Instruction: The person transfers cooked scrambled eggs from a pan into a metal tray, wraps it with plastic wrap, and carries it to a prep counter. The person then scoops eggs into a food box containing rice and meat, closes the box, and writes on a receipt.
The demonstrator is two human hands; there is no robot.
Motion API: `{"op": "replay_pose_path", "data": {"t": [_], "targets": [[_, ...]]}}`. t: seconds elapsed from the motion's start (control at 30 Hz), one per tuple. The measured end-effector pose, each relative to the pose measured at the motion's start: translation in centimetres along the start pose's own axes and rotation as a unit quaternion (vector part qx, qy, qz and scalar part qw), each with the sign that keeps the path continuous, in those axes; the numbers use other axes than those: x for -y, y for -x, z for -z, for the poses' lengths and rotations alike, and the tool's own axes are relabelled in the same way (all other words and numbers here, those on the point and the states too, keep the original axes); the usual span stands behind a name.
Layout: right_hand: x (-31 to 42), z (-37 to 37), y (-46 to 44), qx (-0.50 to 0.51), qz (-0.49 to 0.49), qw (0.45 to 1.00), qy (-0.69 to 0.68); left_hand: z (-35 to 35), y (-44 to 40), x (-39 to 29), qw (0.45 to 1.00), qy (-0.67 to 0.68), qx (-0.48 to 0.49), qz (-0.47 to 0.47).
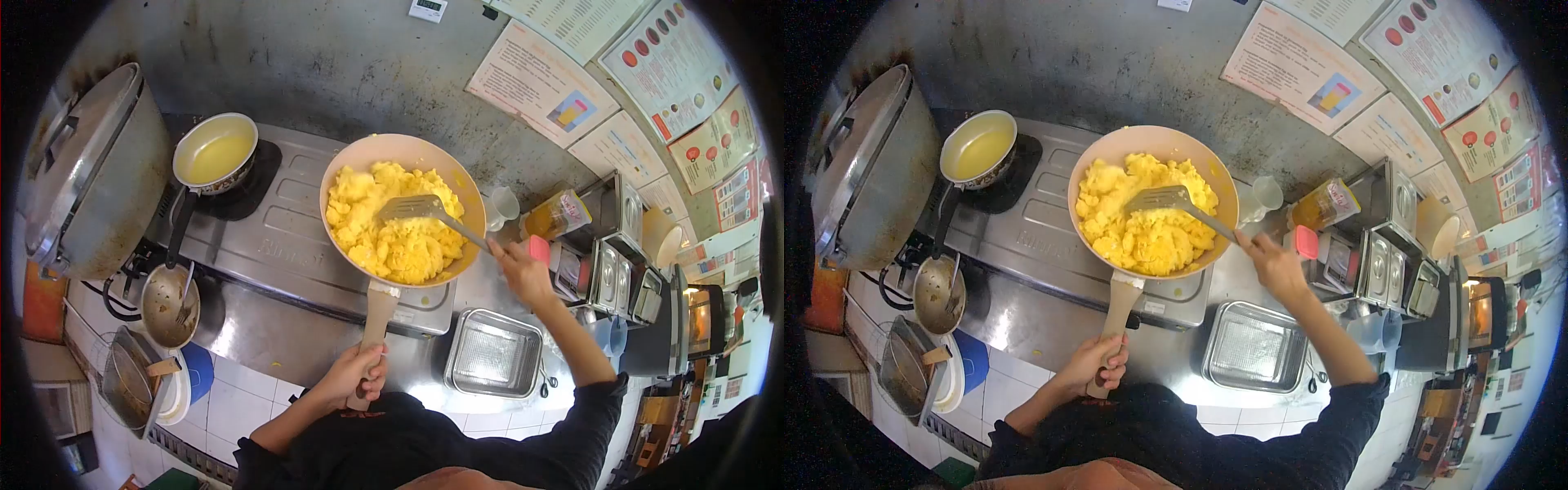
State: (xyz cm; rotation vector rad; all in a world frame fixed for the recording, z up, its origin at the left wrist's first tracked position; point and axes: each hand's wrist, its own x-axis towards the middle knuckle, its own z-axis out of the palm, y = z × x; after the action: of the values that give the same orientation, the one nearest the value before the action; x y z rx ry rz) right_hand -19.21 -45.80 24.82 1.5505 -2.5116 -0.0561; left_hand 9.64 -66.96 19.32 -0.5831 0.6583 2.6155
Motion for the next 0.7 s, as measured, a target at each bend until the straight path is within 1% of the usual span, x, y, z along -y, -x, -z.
{"op": "replay_pose_path", "data": {"t": [0.1, 0.13, 0.17, 0.23, 0.27, 0.3, 0.37, 0.4, 0.43, 0.5, 0.53, 0.57, 0.6, 0.63, 0.7], "targets": [[1.4, 0.3, 2.3, 0.009, -0.031, 0.999, -0.037, 0.2, 0.1, 0.2, 1.0, 0.004, 0.014, -0.013], [1.6, 2.1, 2.2, 0.02, -0.049, 0.996, -0.079, 0.3, -0.1, 0.4, 1.0, 0.014, 0.016, -0.011], [2.1, 4.3, 2.0, 0.018, -0.05, 0.995, -0.079, 0.5, -0.1, 0.4, 1.0, 0.025, 0.016, -0.008], [3.4, 9.0, 1.8, 0.072, -0.087, 0.989, -0.09, 0.4, 0.0, 0.4, 1.0, 0.021, 0.013, -0.009], [4.4, 10.3, 1.9, 0.122, -0.134, 0.977, -0.108, 0.3, 0.0, 0.4, 1.0, 0.02, 0.01, -0.011], [4.9, 9.8, 2.0, 0.12, -0.134, 0.978, -0.106, 0.4, -0.1, 0.4, 1.0, 0.019, 0.012, -0.012], [5.5, 7.2, 2.6, 0.159, -0.113, 0.981, -0.021, 0.5, -0.2, 0.6, 0.999, 0.025, 0.022, -0.013], [4.9, 4.7, 2.4, 0.161, -0.088, 0.983, 0.005, 0.6, -0.2, 0.7, 0.999, 0.022, 0.024, -0.011], [4.3, 4.1, 2.1, 0.16, -0.091, 0.983, 0.005, 0.6, -0.3, 0.7, 0.999, 0.023, 0.027, -0.014], [3.1, 3.6, 0.9, 0.125, -0.057, 0.99, 0.035, 0.5, -0.1, 0.8, 0.999, 0.023, 0.025, -0.016], [4.2, 8.2, -0.3, 0.141, -0.053, 0.989, 0.0, 0.4, -0.1, 0.8, 0.999, 0.025, 0.023, -0.017], [5.1, 11.6, -0.4, 0.14, -0.054, 0.989, 0.0, 0.2, -0.1, 0.7, 0.999, 0.028, 0.024, -0.021], [5.7, 14.4, -0.6, 0.172, -0.072, 0.982, 0.031, 0.2, -0.2, 0.7, 0.999, 0.028, 0.026, -0.022], [6.1, 15.6, -0.7, 0.204, -0.089, 0.973, 0.062, 0.3, -0.2, 0.7, 0.999, 0.027, 0.025, -0.02], [7.6, 15.2, 0.2, 0.218, -0.075, 0.972, 0.05, 0.3, -0.3, 0.7, 0.999, 0.03, 0.027, -0.021]]}}
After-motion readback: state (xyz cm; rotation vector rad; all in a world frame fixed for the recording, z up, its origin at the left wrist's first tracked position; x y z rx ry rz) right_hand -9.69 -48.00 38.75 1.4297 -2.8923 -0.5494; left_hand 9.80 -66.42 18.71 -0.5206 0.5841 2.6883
